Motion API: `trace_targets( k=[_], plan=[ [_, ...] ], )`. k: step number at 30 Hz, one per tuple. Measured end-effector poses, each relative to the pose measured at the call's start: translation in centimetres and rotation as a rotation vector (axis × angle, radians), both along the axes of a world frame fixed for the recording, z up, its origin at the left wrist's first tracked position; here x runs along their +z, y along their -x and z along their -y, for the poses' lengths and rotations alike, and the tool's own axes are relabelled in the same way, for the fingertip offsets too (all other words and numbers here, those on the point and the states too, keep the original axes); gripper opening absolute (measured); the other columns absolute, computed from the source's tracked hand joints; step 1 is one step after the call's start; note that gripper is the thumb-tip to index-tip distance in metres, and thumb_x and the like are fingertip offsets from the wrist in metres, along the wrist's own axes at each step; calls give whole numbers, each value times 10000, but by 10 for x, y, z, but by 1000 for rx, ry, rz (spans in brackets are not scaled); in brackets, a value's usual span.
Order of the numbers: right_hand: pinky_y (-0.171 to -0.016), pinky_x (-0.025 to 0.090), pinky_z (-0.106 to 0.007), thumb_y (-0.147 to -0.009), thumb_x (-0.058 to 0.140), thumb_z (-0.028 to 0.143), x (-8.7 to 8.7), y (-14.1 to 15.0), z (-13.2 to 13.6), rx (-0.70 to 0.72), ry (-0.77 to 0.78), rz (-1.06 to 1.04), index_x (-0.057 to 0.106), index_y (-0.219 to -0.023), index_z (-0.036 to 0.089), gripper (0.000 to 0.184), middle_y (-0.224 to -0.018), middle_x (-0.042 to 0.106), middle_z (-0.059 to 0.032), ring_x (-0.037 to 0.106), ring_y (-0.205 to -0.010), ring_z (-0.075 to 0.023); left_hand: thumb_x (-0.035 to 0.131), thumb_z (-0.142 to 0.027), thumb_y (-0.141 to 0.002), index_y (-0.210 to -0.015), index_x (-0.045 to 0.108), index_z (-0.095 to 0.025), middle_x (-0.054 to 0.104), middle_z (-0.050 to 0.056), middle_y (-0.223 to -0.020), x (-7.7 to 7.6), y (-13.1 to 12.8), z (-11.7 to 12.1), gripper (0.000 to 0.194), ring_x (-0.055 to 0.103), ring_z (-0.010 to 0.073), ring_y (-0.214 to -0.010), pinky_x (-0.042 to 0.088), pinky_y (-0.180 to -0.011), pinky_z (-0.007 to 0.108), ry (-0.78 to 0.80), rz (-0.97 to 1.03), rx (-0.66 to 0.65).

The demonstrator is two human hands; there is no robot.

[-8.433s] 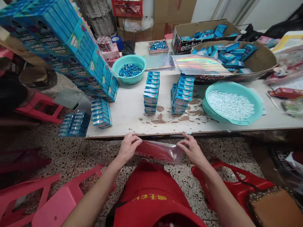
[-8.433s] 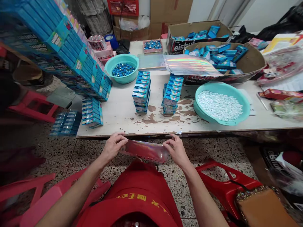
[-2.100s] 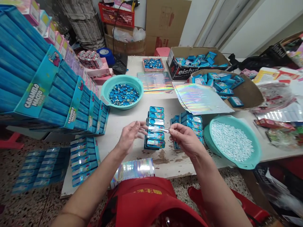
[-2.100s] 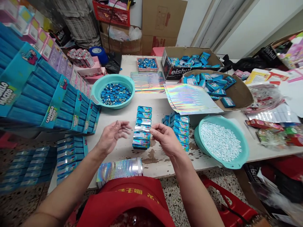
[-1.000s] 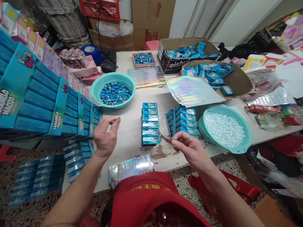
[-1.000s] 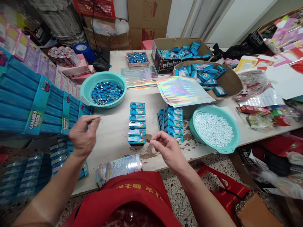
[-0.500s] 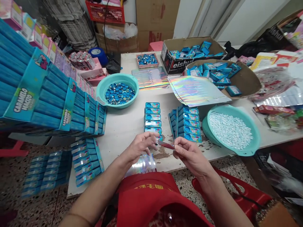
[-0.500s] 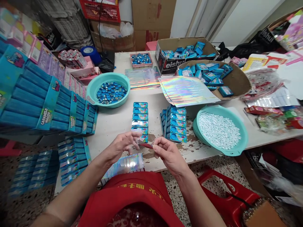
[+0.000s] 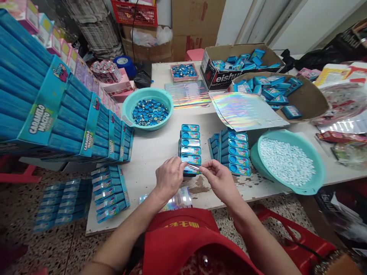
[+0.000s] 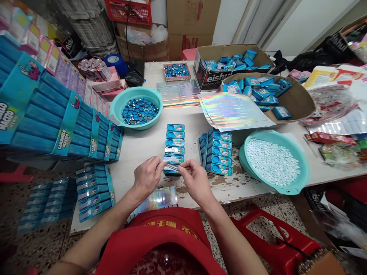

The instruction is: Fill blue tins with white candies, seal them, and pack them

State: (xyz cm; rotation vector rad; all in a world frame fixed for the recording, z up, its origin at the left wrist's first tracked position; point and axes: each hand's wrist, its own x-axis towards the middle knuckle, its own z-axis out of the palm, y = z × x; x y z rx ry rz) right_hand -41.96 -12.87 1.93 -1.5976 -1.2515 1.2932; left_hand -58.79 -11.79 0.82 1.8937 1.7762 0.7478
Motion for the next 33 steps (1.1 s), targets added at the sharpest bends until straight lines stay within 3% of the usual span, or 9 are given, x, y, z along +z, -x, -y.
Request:
trace_targets(
  k=[5,12,21,24,28,31,33],
  plan=[
    [-584,389,-280,-742,607,379,-5,8,-34,45,-91,172,602,-720,197,184,-666,609,-16,524,-622,-158,478,-420,-828,-586,454,-182,389,-50,-523,-1,22,-25,340,381,100,-533,274,-514,218,292,285,-55],
    [-552,368,-249,-721,593,298,-12,20,-90,80,-89,383,618,-685,175,130,-661,639,-14,554,-604,-147,505,-482,-762,-621,521,-169,404,-51,-527,-26,31,-78,344,333,92,-510,245,-490,222,347,398,-12],
    [-576,362,-246,-745,590,263,-22,20,-107,83,-52,598,632,-706,185,97,-700,672,-10,584,-631,-149,470,-442,-769,-606,493,-181,423,-40,-542,-37,24,-100,308,377,111,-550,240,-518,237,341,289,-45],
    [-592,355,-255,-753,578,238,-23,23,-109,79,-42,689,628,-705,196,81,-701,667,-11,589,-662,-162,494,-446,-747,-588,455,-177,385,-47,-524,-49,19,-104,314,340,96,-520,237,-502,225,394,453,-34],
    [-634,374,-273,-757,587,256,-22,26,-108,72,-61,792,612,-745,207,56,-783,643,-31,592,-769,-197,529,-424,-719,-592,387,-187,318,-70,-486,-58,10,-104,304,242,61,-423,158,-433,209,626,762,50],
    [-677,407,-301,-678,669,355,-27,22,-106,-31,-116,852,595,-863,199,253,-1004,585,-86,556,-949,-256,540,-407,-720,-602,375,-192,305,-77,-469,-58,3,-98,295,213,50,-384,109,-411,209,695,844,92],
    [-691,431,-314,-601,720,407,-35,16,-107,-115,-92,777,570,-952,177,446,-1066,556,-111,553,-961,-263,513,-420,-749,-598,368,-193,294,-77,-469,-61,-1,-93,309,215,50,-381,122,-408,208,679,860,116]
  ],
)
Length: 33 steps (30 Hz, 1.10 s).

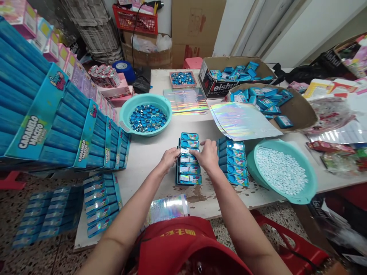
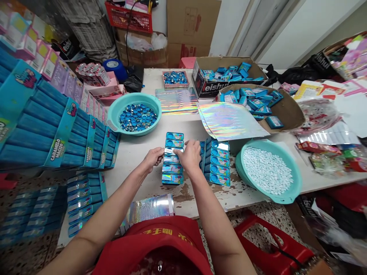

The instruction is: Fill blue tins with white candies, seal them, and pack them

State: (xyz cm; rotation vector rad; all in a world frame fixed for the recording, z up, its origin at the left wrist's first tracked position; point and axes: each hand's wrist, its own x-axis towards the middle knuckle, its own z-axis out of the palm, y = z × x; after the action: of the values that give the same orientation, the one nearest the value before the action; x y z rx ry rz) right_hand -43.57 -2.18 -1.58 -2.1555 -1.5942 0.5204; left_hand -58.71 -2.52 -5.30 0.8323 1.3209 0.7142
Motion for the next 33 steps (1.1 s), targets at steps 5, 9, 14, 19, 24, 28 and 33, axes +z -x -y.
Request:
trace_targets(
  k=[5,9,14,19,24,28,33],
  plan=[
    [-652,456,-299,-639,670,429,-23,-10,-1,-23,97,-343,602,-862,144,369,-839,657,-70,616,-746,-208,460,-416,-809,-583,419,-185,389,-38,-504,-19,4,3,326,358,88,-462,252,-468,217,-101,-285,-53],
    [-684,468,-291,-729,565,417,-24,-11,5,-2,17,-472,639,-870,150,311,-903,696,-84,639,-822,-214,457,-441,-827,-719,561,-183,622,45,-726,-21,12,6,298,567,172,-699,403,-614,271,-172,-527,18],
    [-619,432,-274,-632,666,515,-12,-4,9,-91,63,-305,632,-820,150,412,-837,699,-80,633,-743,-212,380,-603,-853,-1340,408,-212,530,83,-1322,-1,-13,35,626,514,235,-1174,426,-937,355,-337,-81,86],
    [-559,388,-260,-645,666,472,-11,-5,3,-87,133,-209,639,-743,155,332,-729,690,-51,619,-650,-191,358,-697,-808,-1448,261,-243,289,69,-1505,-12,-22,54,791,217,276,-1395,184,-1141,433,-382,-184,-22],
    [-602,436,-268,-687,602,485,-21,-11,7,-47,56,-339,668,-782,146,358,-795,709,-71,640,-729,-213,280,-738,-794,-1426,322,-264,157,50,-1546,-26,5,57,792,47,274,-1428,45,-1159,465,-299,-285,-169],
    [-607,455,-275,-684,585,543,-26,-11,12,-16,17,-423,660,-792,147,417,-809,708,-80,641,-743,-217,249,-710,-826,-1439,293,-202,208,79,-1533,-8,7,61,798,143,254,-1417,124,-1161,402,-377,-159,-50],
    [-508,410,-259,-551,692,575,-27,-7,8,-78,52,-327,603,-676,158,444,-637,653,-43,596,-583,-187,391,-695,-797,-1345,446,-201,503,100,-1355,-1,-11,64,740,362,268,-1324,341,-1060,366,-318,-56,-16]
  ],
)
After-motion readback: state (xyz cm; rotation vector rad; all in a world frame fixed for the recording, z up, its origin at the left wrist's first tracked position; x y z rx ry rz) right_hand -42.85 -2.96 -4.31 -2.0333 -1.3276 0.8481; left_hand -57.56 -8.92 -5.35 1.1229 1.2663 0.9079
